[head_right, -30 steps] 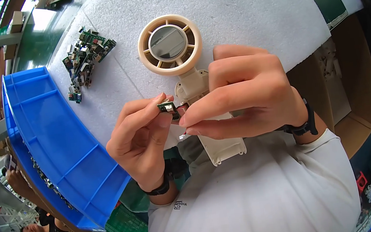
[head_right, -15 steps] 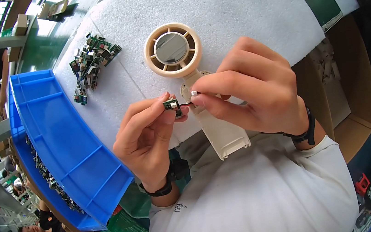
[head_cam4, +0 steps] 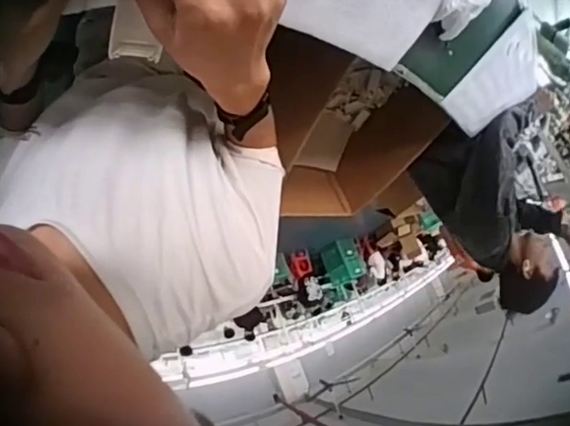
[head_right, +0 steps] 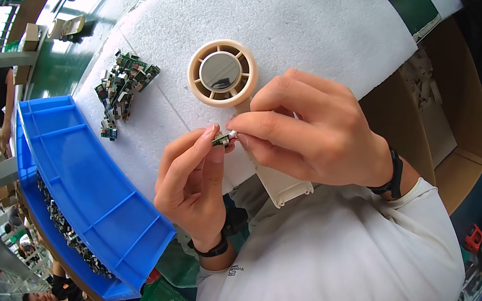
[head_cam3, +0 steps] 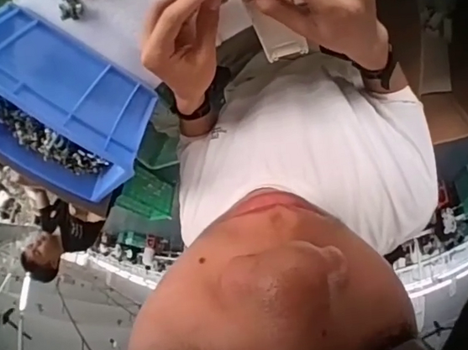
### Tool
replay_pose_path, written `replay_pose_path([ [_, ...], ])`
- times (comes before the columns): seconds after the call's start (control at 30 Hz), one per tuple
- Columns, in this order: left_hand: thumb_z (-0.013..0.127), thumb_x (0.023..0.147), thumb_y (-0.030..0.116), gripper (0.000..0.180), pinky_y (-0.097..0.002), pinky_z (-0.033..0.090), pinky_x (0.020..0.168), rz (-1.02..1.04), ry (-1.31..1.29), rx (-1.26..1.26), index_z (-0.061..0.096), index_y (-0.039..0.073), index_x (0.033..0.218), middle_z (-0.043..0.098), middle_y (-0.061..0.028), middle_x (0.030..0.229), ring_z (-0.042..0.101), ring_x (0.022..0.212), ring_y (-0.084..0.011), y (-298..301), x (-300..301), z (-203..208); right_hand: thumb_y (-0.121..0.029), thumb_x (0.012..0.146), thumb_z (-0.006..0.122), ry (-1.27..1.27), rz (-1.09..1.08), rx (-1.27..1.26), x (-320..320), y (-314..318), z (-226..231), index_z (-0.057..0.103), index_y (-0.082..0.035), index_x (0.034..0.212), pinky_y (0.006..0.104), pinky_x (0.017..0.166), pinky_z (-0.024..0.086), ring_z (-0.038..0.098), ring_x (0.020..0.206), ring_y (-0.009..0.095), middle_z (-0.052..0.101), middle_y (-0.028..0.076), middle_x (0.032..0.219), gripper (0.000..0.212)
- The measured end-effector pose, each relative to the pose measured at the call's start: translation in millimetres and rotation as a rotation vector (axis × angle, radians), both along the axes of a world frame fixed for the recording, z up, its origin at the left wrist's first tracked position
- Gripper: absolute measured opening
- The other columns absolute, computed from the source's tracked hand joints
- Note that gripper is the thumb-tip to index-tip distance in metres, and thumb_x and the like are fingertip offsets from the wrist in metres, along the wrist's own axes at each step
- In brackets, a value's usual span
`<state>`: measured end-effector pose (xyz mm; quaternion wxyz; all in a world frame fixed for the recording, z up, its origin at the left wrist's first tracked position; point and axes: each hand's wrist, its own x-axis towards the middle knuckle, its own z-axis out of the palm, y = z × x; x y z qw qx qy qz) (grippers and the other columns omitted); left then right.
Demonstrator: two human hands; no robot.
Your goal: Assembling small electronic components into a circular plastic housing on a factory production line.
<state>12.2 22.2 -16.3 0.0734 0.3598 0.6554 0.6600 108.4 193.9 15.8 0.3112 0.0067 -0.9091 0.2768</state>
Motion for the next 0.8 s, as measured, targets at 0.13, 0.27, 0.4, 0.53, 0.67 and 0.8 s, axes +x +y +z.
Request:
replay_pose_path([
  [0.13, 0.075, 0.08, -0.014, 0.035, -0.0294, 0.057, 0.077, 0.044, 0.06, 0.0, 0.076, 0.002, 0.111, 0.072, -0.0159, 0.107, 0.072, 0.091, -0.0224, 1.0, 1.9, -0.8, -0.002, 0.072, 0.079, 0.017, 0.011, 0.024, -3.0, -2.5, -0.4, 0.076, -0.008, 0.095, 0.0275, 0.054, 0.046, 0.056, 0.065, 0.015, 0.06, 0.001, 0.082, 0.024],
  [0.27, 0.076, 0.08, -0.013, 0.034, -0.0289, 0.058, 0.076, 0.089, 0.16, -0.033, 0.077, 0.002, 0.111, 0.072, -0.0163, 0.107, 0.072, 0.09, -0.0222, 1.2, 4.4, 0.8, -0.001, 0.071, 0.079, 0.019, 0.036, 0.034, -4.2, 0.2, 0.0, 0.074, -0.007, 0.094, 0.0278, 0.054, 0.047, 0.056, 0.064, 0.016, 0.058, 0.001, 0.08, 0.024],
  [0.4, 0.077, 0.08, -0.012, 0.033, -0.0283, 0.058, 0.075, 0.109, 0.223, -0.043, 0.077, 0.002, 0.109, 0.072, -0.0168, 0.106, 0.072, 0.088, -0.0217, 2.4, 6.1, 0.8, -0.003, 0.072, 0.08, 0.011, 0.041, 0.022, -2.9, 2.3, 1.4, 0.077, -0.009, 0.095, 0.0271, 0.054, 0.045, 0.056, 0.064, 0.015, 0.06, 0.001, 0.08, 0.024],
  [0.53, 0.077, 0.079, -0.012, 0.032, -0.0279, 0.058, 0.074, 0.109, 0.234, -0.039, 0.078, 0.002, 0.109, 0.072, -0.017, 0.106, 0.072, 0.087, -0.0212, 1.3, 6.1, 0.4, -0.004, 0.072, 0.079, 0.031, 0.049, 0.017, -3.0, 2.4, 2.1, 0.075, -0.008, 0.093, 0.0275, 0.054, 0.046, 0.056, 0.065, 0.016, 0.06, 0.001, 0.08, 0.022],
  [0.67, 0.078, 0.079, -0.012, 0.032, -0.0277, 0.058, 0.074, 0.106, 0.223, -0.041, 0.078, 0.002, 0.109, 0.072, -0.0171, 0.105, 0.072, 0.087, -0.0209, 0.7, 6.9, 0.6, -0.005, 0.073, 0.078, 0.03, 0.107, 0.042, -3.7, 6.8, 3.1, 0.072, -0.005, 0.091, 0.0287, 0.057, 0.048, 0.056, 0.066, 0.017, 0.059, 0.002, 0.082, 0.019],
  [0.8, 0.077, 0.08, -0.012, 0.031, -0.0278, 0.059, 0.074, 0.096, 0.202, -0.036, 0.077, 0.0, 0.108, 0.072, -0.0179, 0.105, 0.073, 0.087, -0.0212, -0.9, 7.7, 0.0, -0.005, 0.072, 0.078, 0.027, 0.147, 0.071, -3.3, 9.9, 6.3, 0.072, -0.005, 0.091, 0.0289, 0.059, 0.049, 0.056, 0.068, 0.017, 0.059, 0.002, 0.082, 0.02],
])
